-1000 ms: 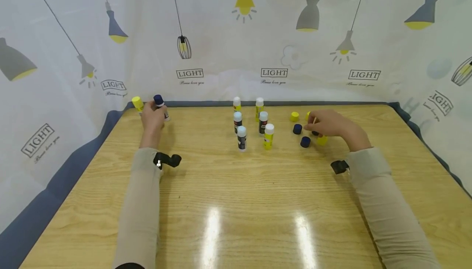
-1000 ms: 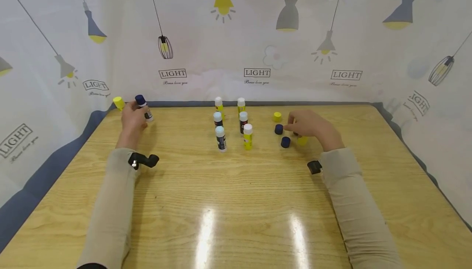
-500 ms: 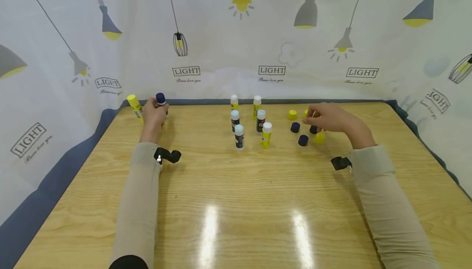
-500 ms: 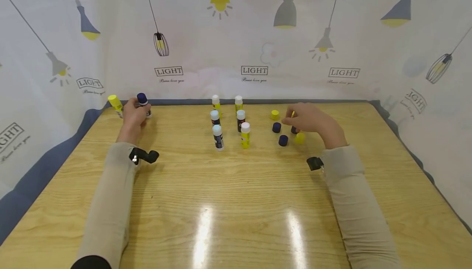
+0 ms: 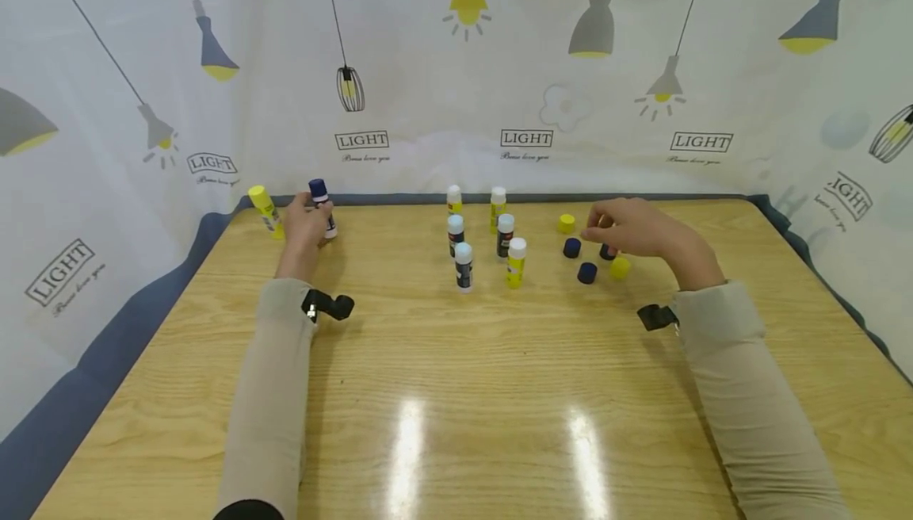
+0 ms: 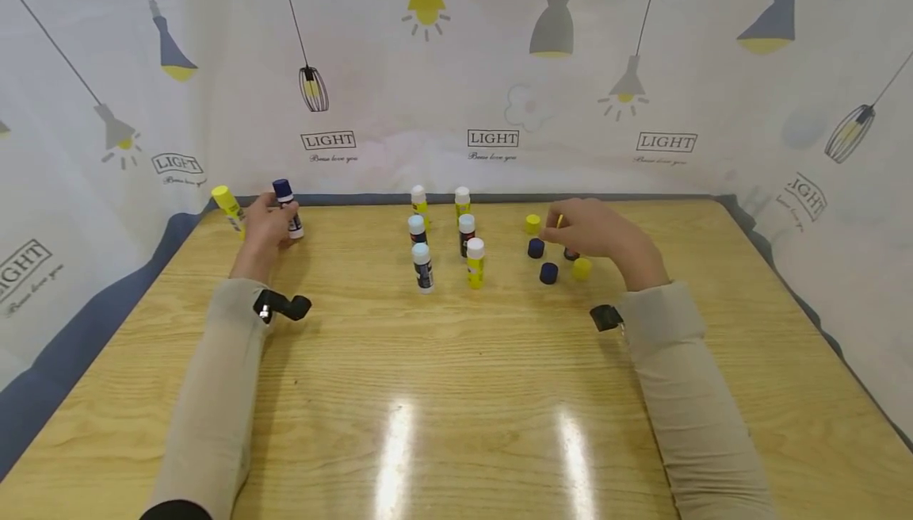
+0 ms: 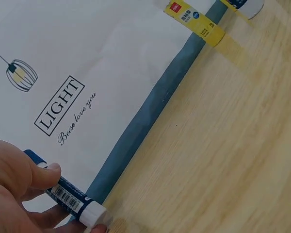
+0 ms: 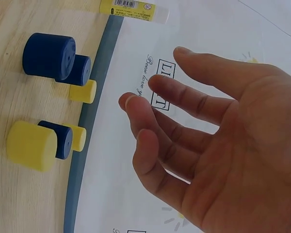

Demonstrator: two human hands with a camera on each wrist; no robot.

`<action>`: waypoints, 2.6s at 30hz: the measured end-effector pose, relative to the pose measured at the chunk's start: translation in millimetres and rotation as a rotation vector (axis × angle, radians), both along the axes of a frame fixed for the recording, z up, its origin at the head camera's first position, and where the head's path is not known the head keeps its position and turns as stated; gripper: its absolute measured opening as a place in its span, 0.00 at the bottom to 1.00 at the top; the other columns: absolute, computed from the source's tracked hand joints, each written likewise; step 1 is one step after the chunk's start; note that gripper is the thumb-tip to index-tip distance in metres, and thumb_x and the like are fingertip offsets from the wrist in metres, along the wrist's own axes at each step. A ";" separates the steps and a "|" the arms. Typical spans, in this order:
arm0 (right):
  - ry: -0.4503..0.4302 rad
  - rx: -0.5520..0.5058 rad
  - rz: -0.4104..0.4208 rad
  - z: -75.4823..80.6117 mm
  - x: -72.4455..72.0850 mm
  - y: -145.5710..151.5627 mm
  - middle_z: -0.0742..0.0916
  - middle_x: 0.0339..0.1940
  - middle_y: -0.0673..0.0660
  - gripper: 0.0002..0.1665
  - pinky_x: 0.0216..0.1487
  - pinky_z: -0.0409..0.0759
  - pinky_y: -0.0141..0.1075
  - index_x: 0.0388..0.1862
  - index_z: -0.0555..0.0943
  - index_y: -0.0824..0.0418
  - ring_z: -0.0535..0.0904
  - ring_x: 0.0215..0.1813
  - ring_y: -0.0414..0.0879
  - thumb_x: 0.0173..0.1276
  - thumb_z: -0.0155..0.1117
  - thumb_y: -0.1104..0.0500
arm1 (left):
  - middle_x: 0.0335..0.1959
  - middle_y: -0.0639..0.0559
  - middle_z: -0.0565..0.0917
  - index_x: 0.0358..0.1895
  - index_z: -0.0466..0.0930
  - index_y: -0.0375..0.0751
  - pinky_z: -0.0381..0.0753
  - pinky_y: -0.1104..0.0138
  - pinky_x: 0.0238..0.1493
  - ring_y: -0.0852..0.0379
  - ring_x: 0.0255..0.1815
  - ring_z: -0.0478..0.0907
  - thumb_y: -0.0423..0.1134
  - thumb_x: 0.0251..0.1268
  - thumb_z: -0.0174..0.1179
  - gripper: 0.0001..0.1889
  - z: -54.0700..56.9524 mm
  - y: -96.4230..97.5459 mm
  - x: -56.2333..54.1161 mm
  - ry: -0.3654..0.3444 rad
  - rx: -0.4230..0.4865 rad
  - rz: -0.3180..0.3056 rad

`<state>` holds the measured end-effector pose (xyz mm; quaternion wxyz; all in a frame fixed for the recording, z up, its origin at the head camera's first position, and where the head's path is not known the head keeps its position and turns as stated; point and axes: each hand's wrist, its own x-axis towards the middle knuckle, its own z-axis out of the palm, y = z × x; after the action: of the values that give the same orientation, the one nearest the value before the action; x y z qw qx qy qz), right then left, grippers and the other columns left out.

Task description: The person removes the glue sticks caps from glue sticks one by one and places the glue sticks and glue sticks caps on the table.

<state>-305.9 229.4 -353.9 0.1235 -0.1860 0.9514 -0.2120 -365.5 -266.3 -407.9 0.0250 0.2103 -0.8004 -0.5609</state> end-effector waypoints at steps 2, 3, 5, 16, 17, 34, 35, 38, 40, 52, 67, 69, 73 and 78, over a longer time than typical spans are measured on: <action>0.003 0.007 0.004 0.9 0.3 -2.4 0.88 0.52 0.66 0.17 0.41 0.79 0.44 0.51 0.79 0.62 0.85 0.39 0.52 0.81 0.57 0.49 | 0.72 0.41 0.72 0.82 0.57 0.49 0.81 0.63 0.55 0.51 0.61 0.74 0.45 0.83 0.50 0.29 -0.9 2.2 3.0 -0.015 0.011 -0.019; 0.004 0.012 0.004 1.6 0.9 -4.1 0.88 0.52 0.66 0.17 0.41 0.79 0.43 0.51 0.80 0.62 0.85 0.39 0.52 0.81 0.57 0.49 | 0.70 0.41 0.73 0.81 0.58 0.49 0.83 0.64 0.53 0.52 0.58 0.74 0.45 0.83 0.51 0.29 -1.2 3.7 5.0 -0.023 0.017 -0.030; 0.006 0.021 0.006 2.9 1.9 -7.0 0.88 0.51 0.65 0.17 0.40 0.79 0.42 0.51 0.80 0.62 0.86 0.39 0.52 0.81 0.57 0.49 | 0.65 0.43 0.74 0.80 0.61 0.49 0.86 0.62 0.51 0.53 0.52 0.75 0.45 0.82 0.52 0.28 -1.3 6.8 9.0 -0.031 0.034 -0.055; -0.006 -0.012 0.069 -2.0 4.4 -18.7 0.88 0.51 0.65 0.15 0.41 0.83 0.43 0.52 0.81 0.61 0.86 0.40 0.53 0.81 0.58 0.50 | 0.66 0.34 0.75 0.75 0.63 0.38 0.83 0.46 0.62 0.41 0.62 0.78 0.37 0.81 0.54 0.25 23.3 52.1 26.6 0.097 -0.025 -0.321; -0.006 -0.015 0.072 -3.0 4.6 -19.2 0.88 0.51 0.65 0.15 0.41 0.83 0.43 0.52 0.81 0.61 0.86 0.40 0.52 0.81 0.58 0.50 | 0.66 0.34 0.75 0.76 0.63 0.38 0.83 0.46 0.61 0.41 0.61 0.78 0.38 0.81 0.54 0.26 26.4 58.0 28.0 0.099 -0.032 -0.346; 0.058 0.011 0.156 -1.9 10.7 -36.2 0.89 0.45 0.60 0.11 0.42 0.81 0.44 0.47 0.82 0.56 0.84 0.37 0.50 0.80 0.60 0.50 | 0.57 0.39 0.80 0.70 0.70 0.39 0.90 0.58 0.35 0.43 0.47 0.84 0.48 0.73 0.65 0.29 56.6 123.0 54.7 0.154 -0.253 -0.630; 0.069 0.014 0.164 -1.7 11.1 -37.4 0.89 0.45 0.59 0.11 0.42 0.81 0.44 0.47 0.83 0.56 0.84 0.37 0.49 0.80 0.60 0.50 | 0.56 0.39 0.80 0.70 0.70 0.39 0.91 0.58 0.35 0.43 0.46 0.84 0.48 0.73 0.66 0.29 58.0 126.2 57.2 0.159 -0.261 -0.639; 0.086 0.013 0.193 -0.8 13.1 -41.7 0.89 0.41 0.57 0.10 0.42 0.80 0.44 0.47 0.82 0.55 0.83 0.36 0.47 0.80 0.60 0.50 | 0.54 0.41 0.80 0.70 0.70 0.40 0.90 0.59 0.35 0.44 0.46 0.85 0.49 0.72 0.66 0.30 60.6 135.2 64.1 0.167 -0.277 -0.665; 0.081 0.002 0.205 0.0 14.8 -44.3 0.89 0.37 0.55 0.11 0.40 0.79 0.43 0.47 0.82 0.56 0.82 0.34 0.46 0.80 0.59 0.51 | 0.53 0.42 0.80 0.69 0.71 0.41 0.90 0.60 0.34 0.45 0.46 0.85 0.49 0.71 0.67 0.29 61.0 140.9 68.3 0.174 -0.281 -0.682; 0.034 -0.108 0.185 4.8 24.0 -57.1 0.88 0.41 0.55 0.24 0.38 0.82 0.41 0.59 0.77 0.56 0.84 0.34 0.45 0.83 0.49 0.39 | 0.47 0.45 0.81 0.65 0.74 0.42 0.89 0.63 0.30 0.48 0.40 0.85 0.49 0.70 0.68 0.26 58.8 171.8 86.2 0.205 -0.324 -0.808; 0.124 -0.262 0.234 1.8 32.4 -72.8 0.88 0.46 0.58 0.30 0.38 0.80 0.42 0.67 0.71 0.53 0.83 0.33 0.46 0.85 0.38 0.35 | 0.44 0.46 0.83 0.62 0.77 0.47 0.89 0.56 0.30 0.53 0.29 0.85 0.48 0.71 0.68 0.22 48.3 194.3 100.5 0.253 -0.406 -1.005; 0.125 -0.285 0.235 1.3 33.6 -75.5 0.88 0.45 0.57 0.29 0.37 0.81 0.42 0.65 0.73 0.53 0.83 0.32 0.48 0.84 0.39 0.36 | 0.43 0.46 0.83 0.62 0.77 0.46 0.88 0.59 0.28 0.53 0.27 0.84 0.47 0.71 0.68 0.21 46.8 195.5 101.2 0.291 -0.415 -1.037; 0.139 -0.306 0.238 -0.8 35.1 -81.0 0.88 0.37 0.54 0.25 0.35 0.82 0.43 0.61 0.76 0.51 0.83 0.30 0.50 0.85 0.40 0.37 | 0.36 0.51 0.84 0.56 0.81 0.48 0.82 0.68 0.26 0.57 0.24 0.81 0.46 0.70 0.69 0.16 42.5 197.9 101.8 0.385 -0.469 -1.097; 0.139 -0.279 0.255 -5.9 34.6 -85.2 0.85 0.32 0.52 0.24 0.33 0.80 0.42 0.52 0.78 0.55 0.81 0.27 0.47 0.86 0.40 0.40 | 0.32 0.53 0.86 0.47 0.83 0.45 0.72 0.71 0.25 0.60 0.20 0.76 0.47 0.70 0.69 0.12 41.1 201.2 104.9 0.409 -0.532 -1.121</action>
<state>-271.3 144.2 -359.8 0.0562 -0.3343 0.8878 -0.3112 -260.7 -65.1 -366.7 -0.0685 -0.3633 -0.8793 -0.3002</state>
